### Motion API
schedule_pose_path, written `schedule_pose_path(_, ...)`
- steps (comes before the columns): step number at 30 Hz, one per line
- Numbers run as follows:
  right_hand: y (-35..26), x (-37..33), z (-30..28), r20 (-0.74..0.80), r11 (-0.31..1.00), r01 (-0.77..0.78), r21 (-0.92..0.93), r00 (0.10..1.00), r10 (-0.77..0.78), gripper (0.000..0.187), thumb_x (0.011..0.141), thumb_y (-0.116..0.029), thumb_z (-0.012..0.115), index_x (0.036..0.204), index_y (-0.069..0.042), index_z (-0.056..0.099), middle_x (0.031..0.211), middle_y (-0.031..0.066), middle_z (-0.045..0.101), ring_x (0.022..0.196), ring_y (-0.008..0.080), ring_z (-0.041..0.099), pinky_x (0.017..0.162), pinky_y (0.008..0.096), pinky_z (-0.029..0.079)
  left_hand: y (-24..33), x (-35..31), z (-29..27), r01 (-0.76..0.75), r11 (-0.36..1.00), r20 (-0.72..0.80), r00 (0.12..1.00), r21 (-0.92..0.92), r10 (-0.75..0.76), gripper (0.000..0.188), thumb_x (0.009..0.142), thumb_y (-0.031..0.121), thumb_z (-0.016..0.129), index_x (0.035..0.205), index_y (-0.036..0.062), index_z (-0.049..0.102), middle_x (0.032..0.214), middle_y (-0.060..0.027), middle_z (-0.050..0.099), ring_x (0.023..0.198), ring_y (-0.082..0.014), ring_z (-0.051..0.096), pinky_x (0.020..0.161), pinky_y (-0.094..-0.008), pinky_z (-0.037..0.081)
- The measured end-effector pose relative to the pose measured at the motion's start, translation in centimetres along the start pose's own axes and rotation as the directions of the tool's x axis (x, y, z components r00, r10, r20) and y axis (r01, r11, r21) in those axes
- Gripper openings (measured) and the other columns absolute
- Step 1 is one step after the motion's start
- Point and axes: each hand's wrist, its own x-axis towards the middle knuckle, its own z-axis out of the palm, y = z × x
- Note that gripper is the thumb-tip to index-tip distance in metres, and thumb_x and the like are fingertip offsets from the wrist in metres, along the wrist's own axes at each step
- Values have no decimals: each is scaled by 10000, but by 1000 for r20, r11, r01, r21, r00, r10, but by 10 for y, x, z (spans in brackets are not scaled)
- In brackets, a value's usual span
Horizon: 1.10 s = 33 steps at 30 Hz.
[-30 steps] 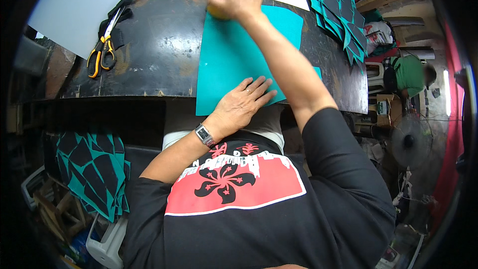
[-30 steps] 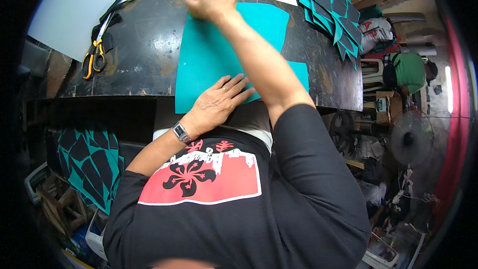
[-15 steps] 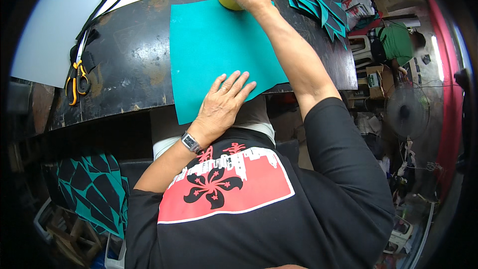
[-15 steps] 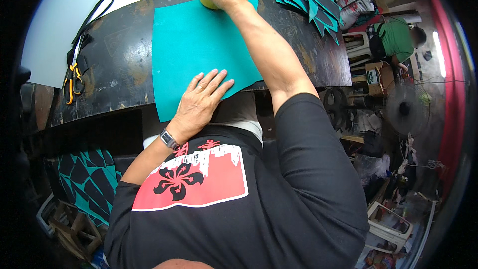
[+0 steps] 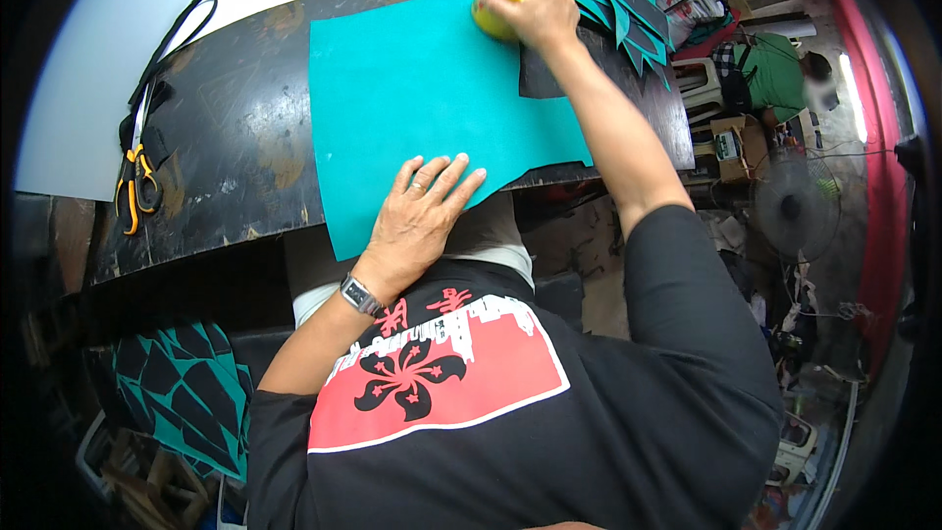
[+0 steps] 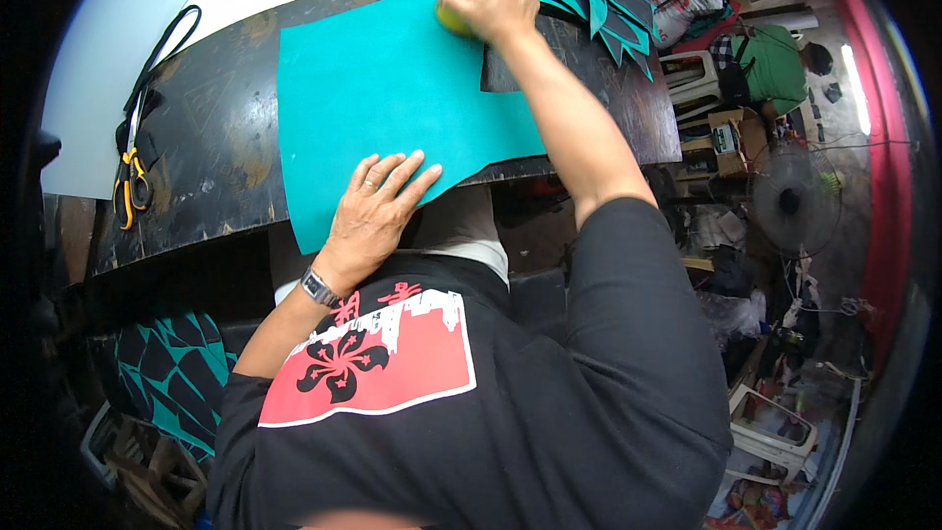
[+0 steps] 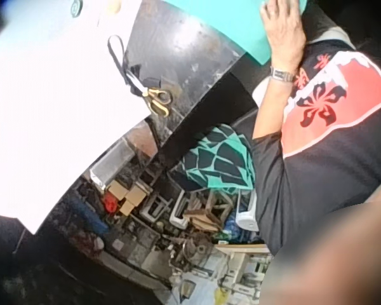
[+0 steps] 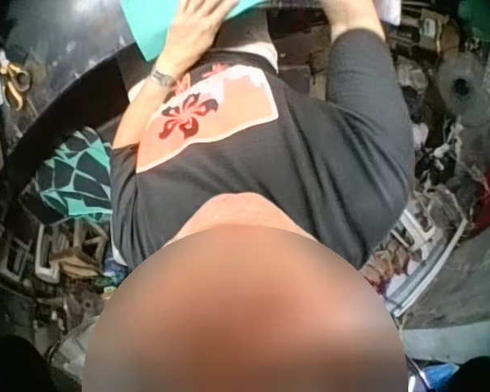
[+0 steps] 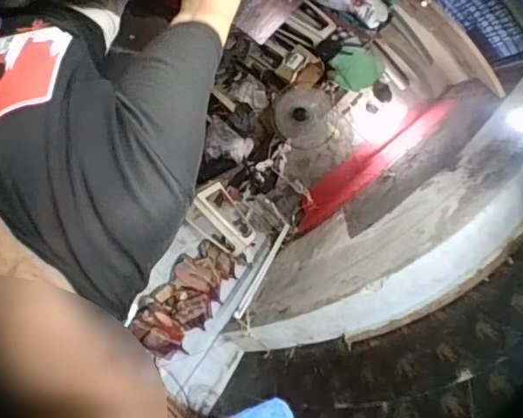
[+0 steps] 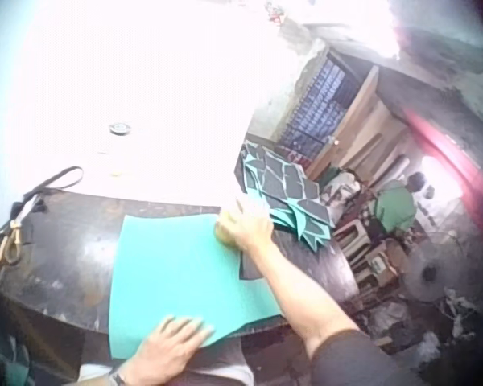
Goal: The person repeatedly rubs the surface of teal paper sheets with a yellow round tool. They pick up sheets from a stack, place them on the table, rub them, then set them aside. The action is repeated for multiple sheets.
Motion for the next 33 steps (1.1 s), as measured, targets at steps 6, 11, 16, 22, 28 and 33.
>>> schedule_pose_path(6, -33, 13, -16, -166, 826, 538, -166, 811, -561, 231, 768, -278, 680, 963, -169, 740, 1051, 174, 669, 939, 411, 656, 698, 568, 543, -5, 1, 3, -67, 997, -51, 997, -31, 65, 489, 919, 137, 595, 1406, 123, 556, 1423, -101, 546, 1334, -261, 499, 1144, -439, 366)
schedule_pose_path(11, -185, -54, -11, -13, 935, 222, 275, 974, -227, 773, 675, -512, 842, 1339, -173, 637, 1260, 311, 583, 1106, 487, 574, 864, 509, 552, -12, -2, 13, -105, 994, 1, 995, -41, 105, 421, 918, 153, 597, 1336, 97, 602, 1387, -133, 582, 1328, -290, 520, 1140, -468, 374)
schedule_pose_path(16, -240, -69, -8, -12, 851, 271, 449, 955, -298, 848, 651, -485, 864, 1421, -276, 575, 1424, 396, 440, 1298, 599, 440, 925, 543, 557, -8, -3, 20, 9, 982, -123, 992, -189, -33, 382, 922, 142, 605, 1295, 62, 615, 1294, -153, 633, 1303, -311, 541, 1153, -522, 350)
schedule_pose_path(22, -59, -87, -47, -29, 1000, 15, -1, 999, -15, 747, 728, -561, 788, 1383, -246, 614, 1144, 168, 677, 1140, 374, 599, 927, 507, 503, -1, 0, 8, -5, 1000, -37, 999, 28, 6, 528, 904, 136, 646, 1424, 176, 560, 1478, -68, 535, 1368, -268, 491, 1158, -459, 359)
schedule_pose_path(28, -41, -83, -54, -38, 996, 48, -77, 998, -51, 765, 713, -541, 820, 1396, -272, 606, 1256, 232, 537, 1093, 405, 551, 804, 488, 568, -13, 9, 6, -165, 986, 51, 985, -16, 166, 498, 949, 71, 536, 1444, 129, 525, 1493, -89, 522, 1398, -256, 473, 1170, -432, 357)
schedule_pose_path(33, -204, -86, -35, -43, 919, 238, 315, 971, -237, 795, 683, -498, 850, 1406, -302, 583, 1305, 302, 552, 1147, 454, 559, 823, 506, 581, -21, 4, 21, 69, 970, 287, 958, -231, 0, 473, 997, 98, 479, 1469, 129, 498, 1520, -86, 500, 1413, -237, 465, 1174, -431, 355)
